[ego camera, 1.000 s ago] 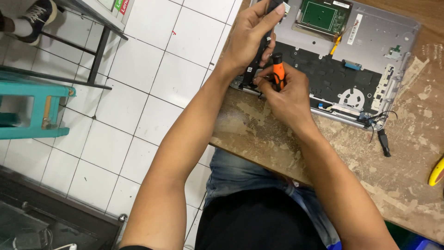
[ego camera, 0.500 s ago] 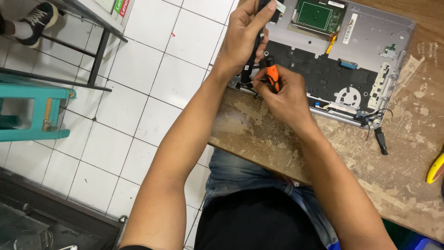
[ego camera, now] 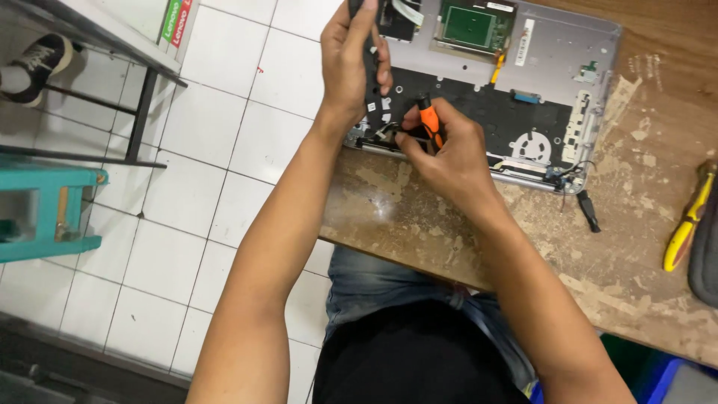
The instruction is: Removing screws and internal components from a laptop chassis using a screwdriver
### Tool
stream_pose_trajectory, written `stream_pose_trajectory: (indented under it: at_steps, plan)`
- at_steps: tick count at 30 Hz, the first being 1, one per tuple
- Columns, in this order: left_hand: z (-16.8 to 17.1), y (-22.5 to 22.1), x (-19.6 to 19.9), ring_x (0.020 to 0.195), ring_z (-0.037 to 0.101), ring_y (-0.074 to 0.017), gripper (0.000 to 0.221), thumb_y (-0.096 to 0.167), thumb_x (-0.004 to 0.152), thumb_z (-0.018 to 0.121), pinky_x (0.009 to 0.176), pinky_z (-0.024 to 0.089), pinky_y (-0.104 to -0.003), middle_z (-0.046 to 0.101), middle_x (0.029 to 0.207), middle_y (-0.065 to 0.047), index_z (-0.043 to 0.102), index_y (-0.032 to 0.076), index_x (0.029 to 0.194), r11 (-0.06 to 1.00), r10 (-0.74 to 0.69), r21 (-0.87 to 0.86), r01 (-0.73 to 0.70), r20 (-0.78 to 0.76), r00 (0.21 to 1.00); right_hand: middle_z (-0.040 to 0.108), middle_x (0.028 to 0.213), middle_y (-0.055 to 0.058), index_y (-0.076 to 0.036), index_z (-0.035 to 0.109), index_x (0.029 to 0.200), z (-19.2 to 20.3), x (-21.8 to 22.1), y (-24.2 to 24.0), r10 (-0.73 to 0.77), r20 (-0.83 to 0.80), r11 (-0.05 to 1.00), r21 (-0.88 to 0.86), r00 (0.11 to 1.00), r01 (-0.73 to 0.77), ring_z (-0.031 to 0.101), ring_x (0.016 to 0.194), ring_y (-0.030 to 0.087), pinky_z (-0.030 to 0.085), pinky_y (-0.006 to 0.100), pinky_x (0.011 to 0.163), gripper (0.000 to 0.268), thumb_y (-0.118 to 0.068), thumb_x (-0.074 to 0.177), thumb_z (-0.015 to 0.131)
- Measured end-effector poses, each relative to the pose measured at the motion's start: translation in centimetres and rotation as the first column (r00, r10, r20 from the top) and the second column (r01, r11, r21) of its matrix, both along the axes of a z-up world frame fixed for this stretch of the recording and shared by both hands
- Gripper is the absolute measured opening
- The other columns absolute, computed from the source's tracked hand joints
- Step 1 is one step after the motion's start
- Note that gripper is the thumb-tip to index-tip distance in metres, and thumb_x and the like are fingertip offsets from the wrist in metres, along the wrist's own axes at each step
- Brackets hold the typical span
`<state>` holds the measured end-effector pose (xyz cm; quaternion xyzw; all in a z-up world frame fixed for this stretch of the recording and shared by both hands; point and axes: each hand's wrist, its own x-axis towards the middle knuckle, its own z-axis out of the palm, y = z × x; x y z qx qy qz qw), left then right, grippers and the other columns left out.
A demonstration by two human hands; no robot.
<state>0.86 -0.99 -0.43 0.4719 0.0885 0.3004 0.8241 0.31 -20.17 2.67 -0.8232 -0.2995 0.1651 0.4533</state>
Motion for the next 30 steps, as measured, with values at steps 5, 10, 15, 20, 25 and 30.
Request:
stream_pose_trajectory:
  at_steps: [5,10,15,20,25,30]
  plan:
    - [1.3,-0.5,-0.4,0.038,0.047,-0.0189,0.044,0.038,0.099,0.066,0.030,0.040,-0.033,0.050,0.061,-0.009,0.052,0.006,0.072,0.998,-0.049,-0.030,0.050,0.018,0.999,0.070,0.118,0.014,0.001,0.069,0.128,-0.5,-0.3,-3.6,0.175,0.229,0.961,-0.252,0.958,-0.115,0.073,0.092,0.032,0.064,0.044,0.077,0.044,-0.012,0.091,0.089]
    - [1.8,-1.1,-1.3,0.044,0.046,-0.0187,0.030,0.032,0.110,0.059,0.032,0.042,-0.033,0.047,0.070,-0.007,0.051,0.009,0.093,0.958,-0.287,0.005,0.288,0.099,0.953,0.062,0.111,0.010,-0.007,0.072,0.125,-2.9,-0.7,-5.6,0.168,0.416,0.900,-0.434,0.894,0.033,0.070,0.068,0.038,0.059,0.054,0.046,0.037,-0.030,0.100,0.085]
    - [1.2,-1.3,-1.7,0.042,0.045,-0.0185,0.016,0.025,0.115,0.062,0.031,0.042,-0.033,0.049,0.072,-0.009,0.057,0.009,0.113,0.932,-0.360,0.091,0.352,0.091,0.929,0.056,0.116,0.010,-0.007,0.068,0.112,-1.6,-0.5,-5.6,0.215,0.381,0.867,-0.498,0.899,0.004,0.065,0.051,0.034,0.057,0.046,0.039,0.041,-0.047,0.107,0.075]
    - [0.1,0.8,-1.3,0.041,0.050,-0.0154,0.019,0.024,0.108,0.069,0.031,0.041,-0.030,0.056,0.072,-0.004,0.059,0.013,0.097,0.997,0.018,0.073,-0.016,-0.027,0.999,0.057,0.114,0.011,-0.002,0.066,0.108,-2.6,-0.6,-6.2,0.266,0.412,0.866,-0.499,0.871,-0.028,0.064,0.050,0.024,0.058,0.034,0.032,0.044,-0.045,0.113,0.066]
    - [0.8,1.2,-1.4,0.035,0.052,-0.0146,0.025,0.023,0.103,0.062,0.026,0.040,-0.029,0.083,0.103,-0.008,0.048,0.014,0.085,0.964,0.250,0.186,-0.192,-0.375,0.893,0.060,0.120,0.016,0.002,0.067,0.112,-3.0,-0.7,-6.3,0.302,0.441,0.853,-0.521,0.845,-0.033,0.063,0.044,0.019,0.053,0.027,0.027,0.038,-0.036,0.111,0.069]
    - [0.9,0.3,-1.2,0.034,0.054,-0.0181,0.037,0.021,0.100,0.071,0.022,0.036,-0.030,0.077,0.090,-0.008,0.042,0.017,0.077,0.972,0.199,0.201,-0.122,-0.433,0.879,0.059,0.110,0.014,0.000,0.061,0.099,-2.6,-1.0,-7.1,0.321,0.441,0.842,-0.538,0.838,-0.039,0.055,0.041,0.023,0.051,0.037,0.027,0.024,-0.022,0.103,0.069]
